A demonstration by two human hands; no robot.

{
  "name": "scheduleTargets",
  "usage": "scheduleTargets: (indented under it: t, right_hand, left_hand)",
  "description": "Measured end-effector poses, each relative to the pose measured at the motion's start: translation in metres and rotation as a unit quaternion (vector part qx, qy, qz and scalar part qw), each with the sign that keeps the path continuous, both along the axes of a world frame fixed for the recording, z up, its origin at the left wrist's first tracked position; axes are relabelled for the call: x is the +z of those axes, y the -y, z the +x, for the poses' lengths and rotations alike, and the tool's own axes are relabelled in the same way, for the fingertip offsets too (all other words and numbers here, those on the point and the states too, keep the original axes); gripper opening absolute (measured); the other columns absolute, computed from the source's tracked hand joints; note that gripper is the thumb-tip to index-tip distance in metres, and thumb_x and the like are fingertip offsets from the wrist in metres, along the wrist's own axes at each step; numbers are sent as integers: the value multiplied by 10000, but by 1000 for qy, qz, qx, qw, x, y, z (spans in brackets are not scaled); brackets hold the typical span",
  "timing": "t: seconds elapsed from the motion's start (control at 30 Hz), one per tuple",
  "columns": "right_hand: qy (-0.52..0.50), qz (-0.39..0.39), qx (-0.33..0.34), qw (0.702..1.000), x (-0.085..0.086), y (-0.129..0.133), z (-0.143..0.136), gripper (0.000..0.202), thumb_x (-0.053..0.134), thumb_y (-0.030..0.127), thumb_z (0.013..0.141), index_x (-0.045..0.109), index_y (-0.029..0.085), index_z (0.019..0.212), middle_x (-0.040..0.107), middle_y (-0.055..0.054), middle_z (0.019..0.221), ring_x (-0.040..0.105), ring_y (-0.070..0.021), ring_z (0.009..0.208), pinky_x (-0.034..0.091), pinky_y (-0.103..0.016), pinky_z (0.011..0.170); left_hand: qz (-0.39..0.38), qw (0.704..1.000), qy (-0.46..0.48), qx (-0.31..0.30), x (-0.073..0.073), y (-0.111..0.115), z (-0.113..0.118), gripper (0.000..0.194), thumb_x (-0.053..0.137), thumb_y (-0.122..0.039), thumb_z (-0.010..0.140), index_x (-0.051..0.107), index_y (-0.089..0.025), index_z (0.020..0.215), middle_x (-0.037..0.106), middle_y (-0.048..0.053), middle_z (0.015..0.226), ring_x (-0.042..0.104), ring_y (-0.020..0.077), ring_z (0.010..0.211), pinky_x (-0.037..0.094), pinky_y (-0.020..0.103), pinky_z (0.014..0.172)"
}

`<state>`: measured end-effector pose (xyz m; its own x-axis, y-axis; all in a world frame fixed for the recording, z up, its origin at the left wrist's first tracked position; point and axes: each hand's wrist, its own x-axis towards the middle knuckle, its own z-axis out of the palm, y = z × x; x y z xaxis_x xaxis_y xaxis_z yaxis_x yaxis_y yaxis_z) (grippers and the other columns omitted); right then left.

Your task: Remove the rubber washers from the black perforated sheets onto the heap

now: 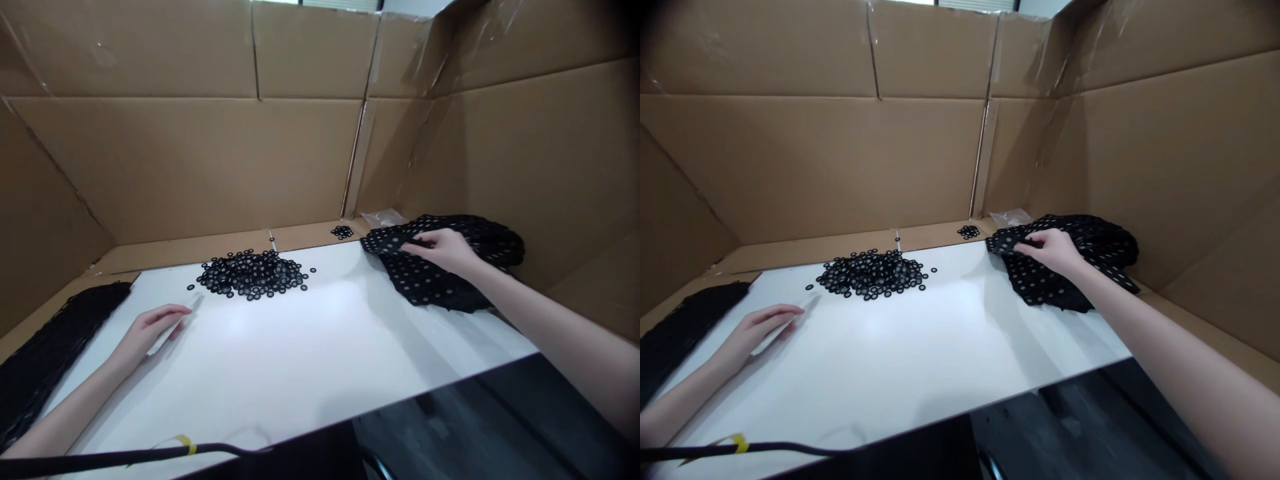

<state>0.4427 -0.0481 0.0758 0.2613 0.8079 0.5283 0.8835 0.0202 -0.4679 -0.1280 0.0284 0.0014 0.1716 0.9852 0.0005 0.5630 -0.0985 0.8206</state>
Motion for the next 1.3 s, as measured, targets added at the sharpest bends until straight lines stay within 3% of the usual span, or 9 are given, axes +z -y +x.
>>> scheduleTargets:
  t: [0.1, 0.27, 0.43, 0.57, 0.7, 0.83, 1.0, 1.13, 1.3]
  right_hand:
    - [63, 44, -82, 994, 43, 8, -25, 135, 680, 302, 727, 700, 170, 706, 740, -87, 813, 635, -204, 725, 441, -317, 705]
    - [145, 183, -8, 972, 111, 35, -108, 171, 633, 312, 784, 691, 161, 730, 682, -29, 689, 581, -128, 624, 413, -270, 597]
    - [-86, 145, 142, 975, 133, 51, -196, 195, 673, 319, 724, 659, 141, 646, 589, 29, 567, 518, -66, 531, 360, -208, 501]
    - [-414, 38, 233, 879, 108, 40, -224, 161, 708, 295, 662, 639, 155, 625, 637, 5, 621, 578, -99, 558, 441, -222, 516]
    - [-475, -133, 241, 836, 43, 23, -227, 174, 717, 293, 640, 608, 174, 706, 639, -12, 659, 579, -120, 570, 449, -225, 500]
    - [-456, -331, 235, 792, -30, 10, -242, 195, 643, 256, 694, 524, 211, 841, 631, -1, 659, 602, -147, 591, 460, -243, 505]
    - [-261, -313, 276, 871, -72, -15, -259, 140, 606, 229, 668, 481, 204, 726, 590, 10, 683, 511, -116, 502, 400, -250, 473]
    - [-102, -266, 309, 907, -72, -35, -253, 161, 589, 305, 721, 517, 194, 630, 618, -9, 705, 509, -124, 571, 399, -259, 554]
    - [-71, -284, 314, 903, -77, -46, -244, 52, 635, 202, 684, 586, 191, 673, 564, 25, 600, 486, -120, 548, 378, -244, 552]
  left_hand:
    - [-75, 978, 197, -2, 18, 2, 5, 352, 590, -406, 746, 648, -199, 1024, 673, 88, 1161, 614, 267, 1084, 515, 300, 840]
    - [2, 949, 301, -88, 54, 17, 43, 404, 722, -277, 707, 547, -257, 1071, 563, 70, 1337, 540, 260, 1212, 484, 283, 891]
    - [-8, 895, 350, -277, 72, 63, 88, 551, 778, -354, 640, 509, -273, 1114, 501, 66, 1390, 495, 292, 1254, 461, 373, 959]
    - [-115, 935, 213, -258, 91, 92, 76, 437, 773, -327, 623, 596, -235, 1012, 677, 42, 1004, 655, 255, 910, 521, 358, 779]
    - [-50, 984, 2, -169, 105, 70, 29, 294, 766, -336, 609, 623, -210, 833, 632, -19, 780, 601, 177, 753, 453, 249, 643]
    - [-80, 964, -134, -215, 87, 25, -9, 306, 735, -369, 620, 634, -212, 862, 636, -12, 847, 583, 183, 812, 437, 230, 676]
    - [21, 958, -176, -227, 63, 4, -7, 327, 584, -490, 780, 633, -168, 805, 657, 10, 810, 585, 167, 774, 431, 247, 734]
    - [38, 976, -1, -215, 61, 4, 30, 534, 351, -579, 894, 647, -139, 960, 679, 80, 911, 617, 188, 852, 464, 310, 825]
    - [-45, 937, 226, -262, 33, -4, 89, 356, 733, -444, 701, 626, -117, 794, 627, 28, 661, 573, 112, 595, 456, 223, 574]
